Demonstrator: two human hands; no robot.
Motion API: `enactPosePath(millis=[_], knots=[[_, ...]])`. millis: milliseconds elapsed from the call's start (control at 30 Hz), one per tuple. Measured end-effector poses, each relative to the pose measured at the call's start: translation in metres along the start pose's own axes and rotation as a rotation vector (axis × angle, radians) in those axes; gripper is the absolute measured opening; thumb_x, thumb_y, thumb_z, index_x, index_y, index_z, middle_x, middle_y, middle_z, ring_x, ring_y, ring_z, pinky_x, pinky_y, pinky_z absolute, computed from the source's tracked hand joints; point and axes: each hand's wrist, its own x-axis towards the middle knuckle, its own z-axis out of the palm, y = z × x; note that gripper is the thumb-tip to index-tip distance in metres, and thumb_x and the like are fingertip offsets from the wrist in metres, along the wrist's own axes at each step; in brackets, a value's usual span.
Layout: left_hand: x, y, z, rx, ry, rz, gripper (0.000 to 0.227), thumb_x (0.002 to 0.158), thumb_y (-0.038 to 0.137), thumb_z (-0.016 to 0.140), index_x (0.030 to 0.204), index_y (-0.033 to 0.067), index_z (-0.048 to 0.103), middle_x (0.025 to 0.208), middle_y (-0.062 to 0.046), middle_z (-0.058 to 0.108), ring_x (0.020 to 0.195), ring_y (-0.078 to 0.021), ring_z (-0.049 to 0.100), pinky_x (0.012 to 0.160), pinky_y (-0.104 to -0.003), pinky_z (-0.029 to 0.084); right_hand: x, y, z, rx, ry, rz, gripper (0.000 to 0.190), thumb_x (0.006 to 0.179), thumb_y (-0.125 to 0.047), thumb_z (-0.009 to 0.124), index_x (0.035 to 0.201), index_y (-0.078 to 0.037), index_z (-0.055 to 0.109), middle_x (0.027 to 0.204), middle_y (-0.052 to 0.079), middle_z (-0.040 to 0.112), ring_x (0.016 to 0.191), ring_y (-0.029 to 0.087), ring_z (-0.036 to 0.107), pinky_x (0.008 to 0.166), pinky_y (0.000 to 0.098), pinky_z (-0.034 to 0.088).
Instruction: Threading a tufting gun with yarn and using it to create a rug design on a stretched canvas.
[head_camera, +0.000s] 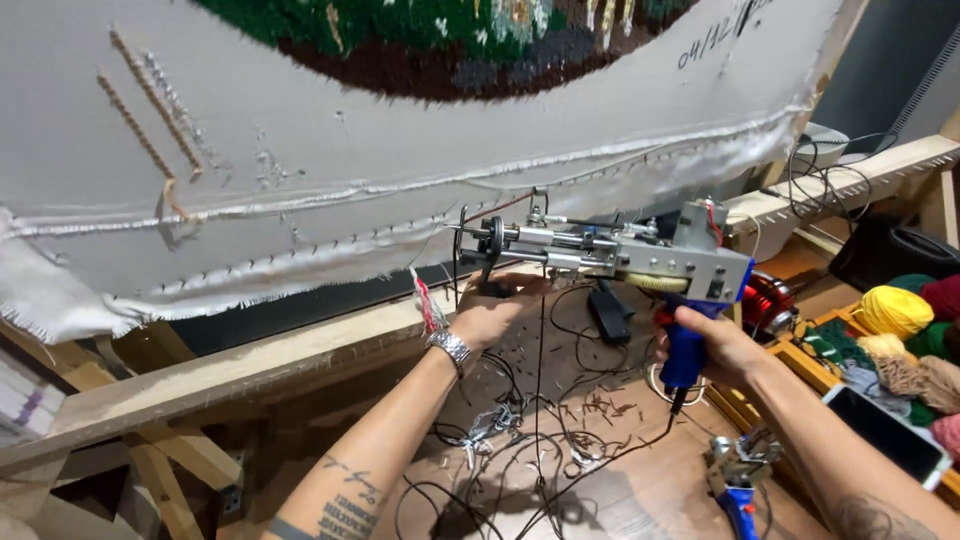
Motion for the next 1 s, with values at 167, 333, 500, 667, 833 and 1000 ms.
enactPosePath(millis=[167, 333, 500, 667, 833, 1000], knots=[[0.023, 0.012, 0.010, 0.040, -0.052, -0.203, 0.026, 0.077, 0.032, 0.091, 0.102, 0.0237, 0.087, 0.090, 0.003, 0.083, 0.091, -0.0086, 0.074, 0.083, -0.017, 0.053, 0.001, -0.019, -0.030, 0.064, 0.008, -0.023, 0.039, 0.092, -0.040, 0.079, 0.093, -0.003, 0.066, 0.061, 0.017, 0.056, 0.048, 0.030, 0.055, 0.057, 0.0492, 0.055], [0.036, 0.167, 0.007, 0.450, -0.468, -0.404, 0.031, 0.089, 0.048, 0.070, 0.104, 0.0239, 0.083, 0.077, 0.001, 0.070, 0.067, -0.0121, 0.060, 0.063, -0.027, 0.045, -0.057, -0.130, 0.010, -0.006, -0.014, -0.006, 0.050, 0.078, -0.030, 0.085, 0.112, 0.001, 0.066, 0.069, 0.006, 0.062, 0.059, 0.017, 0.057, 0.054, 0.0338, 0.050], [0.047, 0.262, 0.004, 0.486, -0.677, -0.470, 0.040, 0.088, 0.065, 0.068, 0.087, 0.0258, 0.067, 0.073, 0.007, 0.059, 0.061, -0.0075, 0.049, 0.060, -0.021, 0.043, -0.091, -0.195, 0.015, -0.001, 0.206, 0.074, 0.036, 0.082, -0.017, 0.081, 0.105, 0.004, 0.063, 0.069, 0.016, 0.064, 0.056, 0.027, 0.060, 0.051, 0.0414, 0.052], [0.066, 0.337, 0.010, 0.121, -0.453, -0.621, 0.050, 0.091, 0.065, 0.071, 0.074, 0.0186, 0.065, 0.059, 0.005, 0.058, 0.051, -0.0070, 0.053, 0.055, -0.019, 0.044, -0.094, -0.267, 0.007, 0.017, 0.350, -0.026, 0.026, 0.079, -0.006, 0.084, 0.091, 0.010, 0.068, 0.065, 0.025, 0.068, 0.046, 0.034, 0.060, 0.041, 0.0450, 0.049], [0.098, 0.398, 0.010, 0.397, -0.706, -0.551, 0.027, 0.088, 0.049, 0.068, 0.109, 0.0358, 0.079, 0.095, 0.008, 0.073, 0.084, -0.0077, 0.063, 0.072, -0.022, 0.048, -0.098, -0.384, 0.007, -0.321, 0.164, 0.308, 0.027, 0.086, -0.007, 0.085, 0.079, 0.016, 0.073, 0.070, 0.029, 0.075, 0.070, 0.039, 0.071, 0.075, 0.0467, 0.055], [0.114, 0.495, -0.005, 0.242, -0.713, -0.557, 0.028, 0.095, 0.031, 0.063, 0.117, 0.0361, 0.078, 0.109, 0.009, 0.077, 0.076, -0.0042, 0.056, 0.066, -0.018, 0.045, -0.111, -0.428, -0.024, -1.225, -0.002, 0.044, 0.084, 0.076, -0.051, 0.095, 0.149, -0.041, 0.054, 0.159, -0.003, 0.050, 0.144, 0.018, 0.055, 0.112, 0.0277, 0.045]])
